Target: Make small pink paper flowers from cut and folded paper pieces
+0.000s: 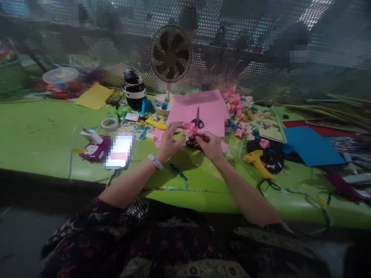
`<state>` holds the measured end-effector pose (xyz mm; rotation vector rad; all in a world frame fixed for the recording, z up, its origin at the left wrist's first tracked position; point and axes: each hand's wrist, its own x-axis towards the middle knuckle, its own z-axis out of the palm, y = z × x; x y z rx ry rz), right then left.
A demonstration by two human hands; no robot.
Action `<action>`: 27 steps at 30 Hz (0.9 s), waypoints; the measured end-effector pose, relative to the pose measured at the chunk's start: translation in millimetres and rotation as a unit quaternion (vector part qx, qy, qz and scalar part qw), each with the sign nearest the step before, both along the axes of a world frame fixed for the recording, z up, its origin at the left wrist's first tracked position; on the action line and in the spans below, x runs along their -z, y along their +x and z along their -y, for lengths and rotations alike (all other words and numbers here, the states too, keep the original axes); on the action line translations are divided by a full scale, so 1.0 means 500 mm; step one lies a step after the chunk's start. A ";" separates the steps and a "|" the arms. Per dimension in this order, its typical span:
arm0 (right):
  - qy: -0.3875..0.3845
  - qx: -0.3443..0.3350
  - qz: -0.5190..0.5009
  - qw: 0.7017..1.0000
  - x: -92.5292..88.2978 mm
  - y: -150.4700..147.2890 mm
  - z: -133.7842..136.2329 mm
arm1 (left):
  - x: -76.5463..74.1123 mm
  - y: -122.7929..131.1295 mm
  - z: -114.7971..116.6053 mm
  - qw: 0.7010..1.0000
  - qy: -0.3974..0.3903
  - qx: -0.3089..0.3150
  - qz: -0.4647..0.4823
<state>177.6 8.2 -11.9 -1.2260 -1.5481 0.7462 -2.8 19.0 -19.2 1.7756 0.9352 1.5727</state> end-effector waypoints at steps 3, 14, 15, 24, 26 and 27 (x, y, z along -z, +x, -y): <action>-0.001 -0.010 0.004 1.000 0.003 -0.004 0.002 | 0.007 0.001 -0.003 0.999 -0.012 0.017 -0.041; -0.006 -0.008 0.006 1.000 0.009 -0.004 0.002 | 0.021 0.009 -0.019 0.990 -0.116 0.033 0.069; -0.004 -0.007 0.007 1.000 0.008 -0.004 0.002 | 0.021 0.010 -0.018 0.989 -0.124 0.037 0.078; 0.005 -0.014 0.017 1.000 0.006 -0.003 0.003 | 0.020 0.006 -0.015 0.985 -0.142 0.034 0.087; 0.012 -0.016 0.025 0.999 0.009 -0.002 0.002 | 0.019 0.006 -0.013 0.986 -0.139 0.035 0.084; 0.015 -0.016 0.031 0.999 0.010 -0.001 0.001 | 0.019 0.006 -0.012 0.986 -0.138 0.036 0.081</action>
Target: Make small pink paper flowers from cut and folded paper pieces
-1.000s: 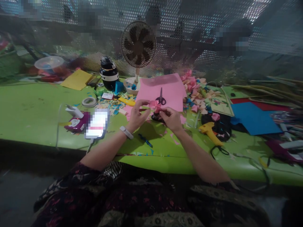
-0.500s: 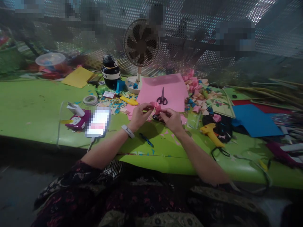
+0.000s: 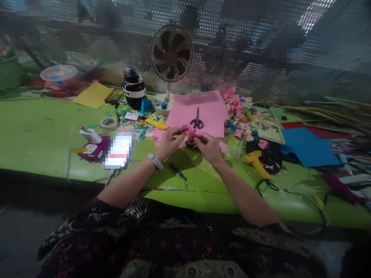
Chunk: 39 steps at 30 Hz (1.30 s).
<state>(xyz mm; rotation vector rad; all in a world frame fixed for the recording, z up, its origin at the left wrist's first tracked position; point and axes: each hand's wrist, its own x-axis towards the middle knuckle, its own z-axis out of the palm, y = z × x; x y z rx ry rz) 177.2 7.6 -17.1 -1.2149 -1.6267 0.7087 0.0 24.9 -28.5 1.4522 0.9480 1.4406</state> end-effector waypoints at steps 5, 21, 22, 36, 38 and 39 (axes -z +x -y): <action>0.010 0.006 0.023 1.000 0.009 0.003 -0.004 | -0.004 0.002 0.003 1.000 -0.012 0.018 -0.001; 0.031 0.033 0.041 0.998 -0.007 0.005 -0.001 | -0.024 -0.018 -0.002 0.999 -0.009 -0.025 0.036; 0.029 0.034 0.040 0.998 -0.008 0.004 0.000 | -0.030 -0.022 -0.006 0.998 -0.001 -0.034 0.043; -0.026 -0.106 0.293 0.950 -0.026 -0.005 0.021 | -0.077 -0.159 -0.086 0.939 -0.004 -0.245 -0.241; -0.035 -0.097 0.301 0.948 -0.028 -0.005 0.022 | -0.087 -0.170 -0.077 0.917 -0.024 -0.234 -0.323; -0.040 -0.088 0.300 0.949 -0.028 -0.006 0.022 | -0.091 -0.171 -0.071 0.908 -0.040 -0.205 -0.364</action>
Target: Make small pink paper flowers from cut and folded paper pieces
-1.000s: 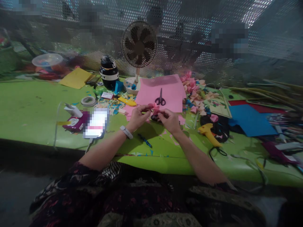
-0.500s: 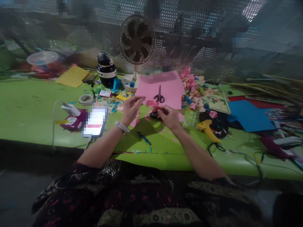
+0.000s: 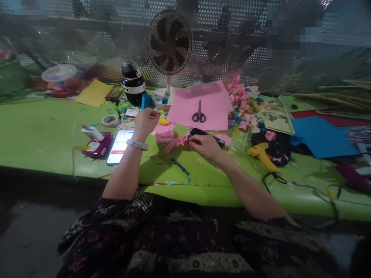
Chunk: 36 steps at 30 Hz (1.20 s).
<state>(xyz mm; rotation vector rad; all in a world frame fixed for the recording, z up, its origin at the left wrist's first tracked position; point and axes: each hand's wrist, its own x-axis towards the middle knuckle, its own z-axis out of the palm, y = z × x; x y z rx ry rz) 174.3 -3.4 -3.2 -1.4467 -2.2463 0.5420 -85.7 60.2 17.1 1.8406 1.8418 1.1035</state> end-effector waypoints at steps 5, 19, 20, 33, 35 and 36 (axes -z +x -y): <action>-0.028 0.029 -0.019 0.999 0.000 -0.003 0.001 | -0.006 0.020 0.028 0.939 -0.194 0.248 -0.136; 0.038 0.042 0.051 0.997 -0.020 -0.016 0.020 | -0.004 0.049 0.040 0.897 -0.228 0.300 -0.230; 0.040 0.037 0.044 0.998 -0.021 -0.016 0.021 | -0.006 0.049 0.040 0.896 -0.228 0.299 -0.236; 0.082 0.071 0.026 0.994 -0.055 0.025 0.012 | 0.010 0.047 0.038 0.906 -0.239 0.288 -0.199; 0.095 0.105 0.017 0.990 -0.068 0.051 0.003 | 0.012 0.046 0.035 0.908 -0.220 0.291 -0.206; 0.102 0.121 0.013 0.987 -0.074 0.066 -0.002 | 0.011 0.045 0.035 0.909 -0.210 0.290 -0.215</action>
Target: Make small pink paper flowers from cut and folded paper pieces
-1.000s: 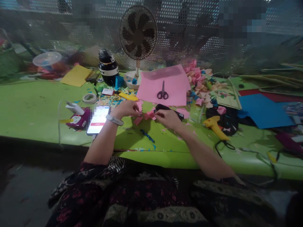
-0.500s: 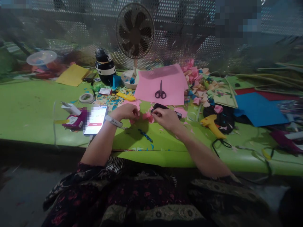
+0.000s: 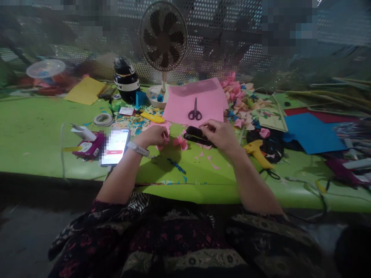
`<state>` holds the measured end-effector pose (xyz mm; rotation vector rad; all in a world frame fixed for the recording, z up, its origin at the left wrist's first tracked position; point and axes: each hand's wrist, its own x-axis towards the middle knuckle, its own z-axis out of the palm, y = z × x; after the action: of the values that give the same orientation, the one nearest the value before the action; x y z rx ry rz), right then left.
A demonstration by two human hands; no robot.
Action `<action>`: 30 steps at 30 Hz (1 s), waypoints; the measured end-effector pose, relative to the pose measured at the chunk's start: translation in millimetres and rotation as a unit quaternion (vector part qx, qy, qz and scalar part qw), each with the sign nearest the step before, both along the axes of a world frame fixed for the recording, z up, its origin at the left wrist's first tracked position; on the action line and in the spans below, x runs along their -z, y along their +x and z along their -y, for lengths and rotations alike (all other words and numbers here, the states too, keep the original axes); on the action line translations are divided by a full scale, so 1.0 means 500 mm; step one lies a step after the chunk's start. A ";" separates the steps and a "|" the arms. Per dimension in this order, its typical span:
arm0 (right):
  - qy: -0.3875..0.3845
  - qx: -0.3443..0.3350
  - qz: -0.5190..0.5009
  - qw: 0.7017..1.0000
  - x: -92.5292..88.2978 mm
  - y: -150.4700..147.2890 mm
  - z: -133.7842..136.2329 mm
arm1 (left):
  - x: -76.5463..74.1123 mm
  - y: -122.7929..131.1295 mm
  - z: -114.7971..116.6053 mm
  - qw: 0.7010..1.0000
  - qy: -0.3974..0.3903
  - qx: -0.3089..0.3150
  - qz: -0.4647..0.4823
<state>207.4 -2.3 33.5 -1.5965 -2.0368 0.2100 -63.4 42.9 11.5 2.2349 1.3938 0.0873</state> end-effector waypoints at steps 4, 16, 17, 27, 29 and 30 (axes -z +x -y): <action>0.024 0.035 -0.026 0.999 -0.009 0.049 -0.021 | -0.007 -0.004 0.002 0.999 0.017 0.007 -0.045; 0.022 0.019 -0.009 1.000 -0.007 0.034 -0.012 | 0.008 -0.005 -0.004 1.000 0.009 0.013 0.015; 0.021 0.014 -0.008 1.000 -0.008 0.032 -0.010 | 0.007 -0.008 -0.006 0.999 0.001 0.019 0.032; -0.052 -0.059 -0.109 0.991 0.015 -0.031 0.010 | -0.004 0.019 -0.003 0.885 0.217 -0.143 0.385; -0.099 -0.088 -0.196 0.972 0.026 -0.052 0.019 | -0.002 0.049 0.013 0.857 0.214 -0.141 0.447; -0.123 -0.100 -0.239 0.958 0.030 -0.061 0.022 | 0.000 0.064 0.023 0.849 0.211 -0.136 0.466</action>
<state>176.7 -13.5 18.4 -1.3067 -1.8293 0.8662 -31.2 31.6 11.5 1.7892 1.1382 1.4848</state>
